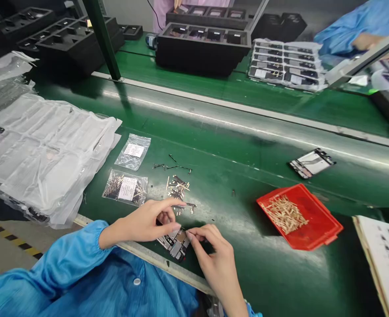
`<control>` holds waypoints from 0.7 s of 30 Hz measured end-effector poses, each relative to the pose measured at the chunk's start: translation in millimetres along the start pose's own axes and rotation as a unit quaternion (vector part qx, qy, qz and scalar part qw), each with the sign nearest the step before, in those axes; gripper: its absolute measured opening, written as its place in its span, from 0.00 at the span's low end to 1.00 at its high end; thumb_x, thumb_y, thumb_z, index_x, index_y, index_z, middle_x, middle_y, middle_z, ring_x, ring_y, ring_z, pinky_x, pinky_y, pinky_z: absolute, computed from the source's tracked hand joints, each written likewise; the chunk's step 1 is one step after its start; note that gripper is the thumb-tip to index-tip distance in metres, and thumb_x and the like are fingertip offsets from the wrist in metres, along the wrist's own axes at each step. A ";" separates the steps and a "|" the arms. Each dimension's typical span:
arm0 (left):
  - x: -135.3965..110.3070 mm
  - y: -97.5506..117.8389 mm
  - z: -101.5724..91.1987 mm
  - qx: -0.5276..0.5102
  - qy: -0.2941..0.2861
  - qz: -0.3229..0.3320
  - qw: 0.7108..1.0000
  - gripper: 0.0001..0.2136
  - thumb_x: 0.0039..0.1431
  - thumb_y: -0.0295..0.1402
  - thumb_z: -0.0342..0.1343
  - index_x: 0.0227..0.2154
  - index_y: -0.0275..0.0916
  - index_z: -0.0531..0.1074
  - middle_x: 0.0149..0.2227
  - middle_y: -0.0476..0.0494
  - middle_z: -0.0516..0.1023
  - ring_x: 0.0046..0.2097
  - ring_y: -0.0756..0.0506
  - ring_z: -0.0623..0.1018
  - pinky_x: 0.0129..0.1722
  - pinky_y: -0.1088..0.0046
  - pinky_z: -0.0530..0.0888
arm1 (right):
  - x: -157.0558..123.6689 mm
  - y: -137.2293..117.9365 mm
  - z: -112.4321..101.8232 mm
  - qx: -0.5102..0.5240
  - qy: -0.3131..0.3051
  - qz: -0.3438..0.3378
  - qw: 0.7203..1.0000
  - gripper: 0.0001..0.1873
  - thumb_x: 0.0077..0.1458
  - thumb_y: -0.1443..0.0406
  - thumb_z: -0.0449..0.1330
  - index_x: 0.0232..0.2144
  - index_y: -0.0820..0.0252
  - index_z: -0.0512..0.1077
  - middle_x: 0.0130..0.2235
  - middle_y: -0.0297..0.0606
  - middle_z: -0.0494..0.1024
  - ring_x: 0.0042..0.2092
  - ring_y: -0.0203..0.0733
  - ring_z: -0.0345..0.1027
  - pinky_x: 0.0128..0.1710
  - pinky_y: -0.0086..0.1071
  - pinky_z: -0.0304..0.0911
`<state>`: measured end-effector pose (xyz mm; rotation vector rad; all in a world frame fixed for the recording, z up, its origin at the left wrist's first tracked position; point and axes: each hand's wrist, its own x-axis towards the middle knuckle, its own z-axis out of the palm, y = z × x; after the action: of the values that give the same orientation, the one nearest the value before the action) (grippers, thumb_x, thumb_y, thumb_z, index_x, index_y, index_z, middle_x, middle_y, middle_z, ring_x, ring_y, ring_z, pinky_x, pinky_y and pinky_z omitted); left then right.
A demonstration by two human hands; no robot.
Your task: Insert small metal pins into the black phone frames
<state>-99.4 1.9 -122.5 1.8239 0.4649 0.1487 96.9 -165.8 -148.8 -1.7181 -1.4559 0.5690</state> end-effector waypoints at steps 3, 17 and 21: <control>-30.4 -9.4 -0.3 0.224 0.027 0.076 0.971 0.33 0.67 0.49 0.65 0.69 0.41 0.65 0.57 0.34 0.81 0.60 0.33 0.74 0.60 0.51 0.69 | -5.9 4.3 14.5 0.034 -0.014 0.056 0.998 0.12 0.71 0.57 0.63 0.35 0.55 0.80 0.31 0.36 0.76 0.32 0.42 0.69 0.31 0.34 0.65; -50.3 -25.2 3.7 0.306 0.002 0.063 0.950 0.43 0.65 0.40 0.69 0.75 0.46 0.51 0.67 0.35 0.73 0.69 0.33 0.67 0.66 0.50 0.62 | -1.4 5.3 18.3 0.016 -0.027 0.056 0.998 0.20 0.70 0.49 0.60 0.34 0.55 0.81 0.30 0.39 0.77 0.31 0.44 0.69 0.29 0.36 0.66; -49.7 -25.7 4.0 0.307 -0.005 0.061 0.950 0.41 0.66 0.40 0.68 0.75 0.45 0.51 0.67 0.33 0.72 0.69 0.32 0.67 0.65 0.50 0.61 | -2.2 7.7 18.4 0.019 -0.030 0.063 0.997 0.20 0.70 0.48 0.61 0.34 0.55 0.81 0.30 0.39 0.77 0.31 0.44 0.69 0.29 0.36 0.66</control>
<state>-149.5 -14.9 -141.3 2.4673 0.4174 0.0838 87.0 -162.9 -166.0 -1.7848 -1.3765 0.7166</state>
